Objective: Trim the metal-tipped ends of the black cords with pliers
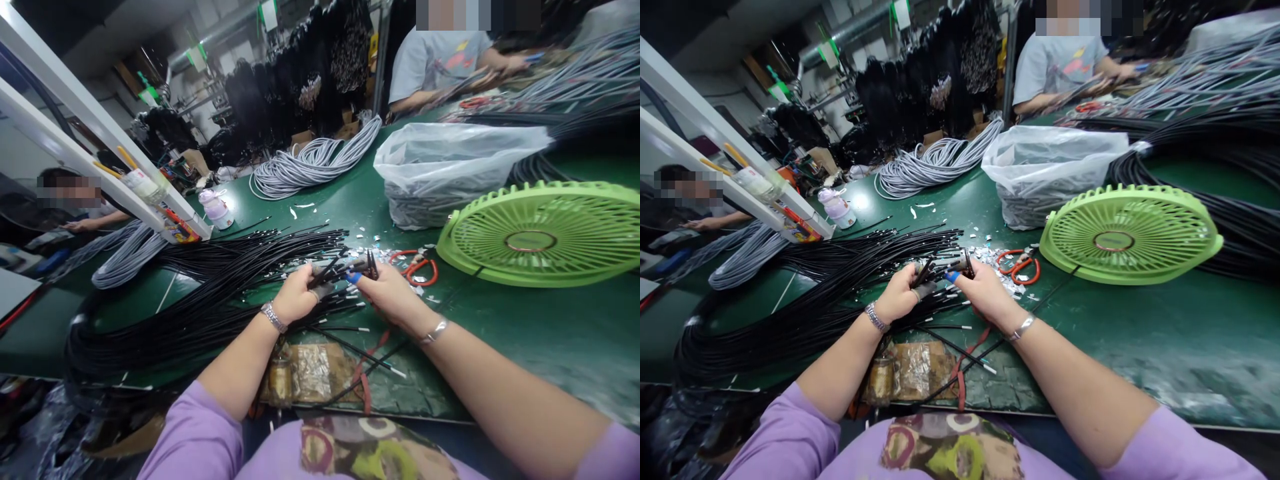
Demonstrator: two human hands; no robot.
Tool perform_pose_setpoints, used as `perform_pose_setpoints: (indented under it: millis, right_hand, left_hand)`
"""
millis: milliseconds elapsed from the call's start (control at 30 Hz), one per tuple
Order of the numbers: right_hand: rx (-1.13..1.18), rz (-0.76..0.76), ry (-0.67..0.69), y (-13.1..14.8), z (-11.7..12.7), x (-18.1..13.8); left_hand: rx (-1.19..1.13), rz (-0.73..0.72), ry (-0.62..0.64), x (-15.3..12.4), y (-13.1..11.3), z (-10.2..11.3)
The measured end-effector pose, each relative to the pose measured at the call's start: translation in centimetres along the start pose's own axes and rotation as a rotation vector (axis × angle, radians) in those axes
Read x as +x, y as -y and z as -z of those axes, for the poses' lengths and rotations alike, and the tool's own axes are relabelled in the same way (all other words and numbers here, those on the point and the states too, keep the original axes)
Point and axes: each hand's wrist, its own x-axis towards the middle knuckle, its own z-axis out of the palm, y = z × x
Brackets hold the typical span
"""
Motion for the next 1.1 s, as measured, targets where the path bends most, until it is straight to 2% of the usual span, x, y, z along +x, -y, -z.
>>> perform_pose_setpoints:
  millis: [100, 167, 233, 333, 433, 567, 733, 867, 1100]
  right_hand:
    - [-0.122, 0.112, -0.140, 0.0, 0.9, 0.1]
    - [-0.162, 0.139, -0.169, 0.2, 1.4, -0.2]
    - [-0.192, 0.178, -0.079, 0.3, 1.5, -0.8]
    - [-0.277, 0.273, 0.129, 0.1, 0.9, -1.5]
    - [-0.375, 0.296, 0.216, -0.4, -0.1, -1.8]
    - [-0.365, 0.270, 0.239, -1.1, -0.7, -1.4]
    - [-0.332, 0.232, 0.222, -1.7, -0.6, -0.9]
    - [-0.344, 0.198, 0.215, -1.9, -0.9, -0.9]
    - [-0.303, 0.214, 0.221, -1.5, -1.1, -1.0]
  left_hand:
    - [-0.017, 0.043, -0.092, 0.1, -0.2, 0.0]
    - [-0.026, 0.058, -0.123, 0.2, -0.3, 0.1]
    - [-0.043, 0.049, -0.147, 0.2, -0.5, 0.2]
    - [-0.092, 0.059, -0.158, 0.1, -0.7, 0.3]
    - [-0.186, 0.131, -0.130, 0.0, -1.2, 0.3]
    - [-0.226, 0.190, -0.094, 0.0, -1.7, 0.2]
    - [-0.232, 0.160, -0.125, -0.1, -1.7, 0.0]
    - [-0.220, 0.200, -0.130, -0.3, -1.3, -0.1]
    - [-0.220, 0.175, -0.140, -0.4, -1.0, -0.2]
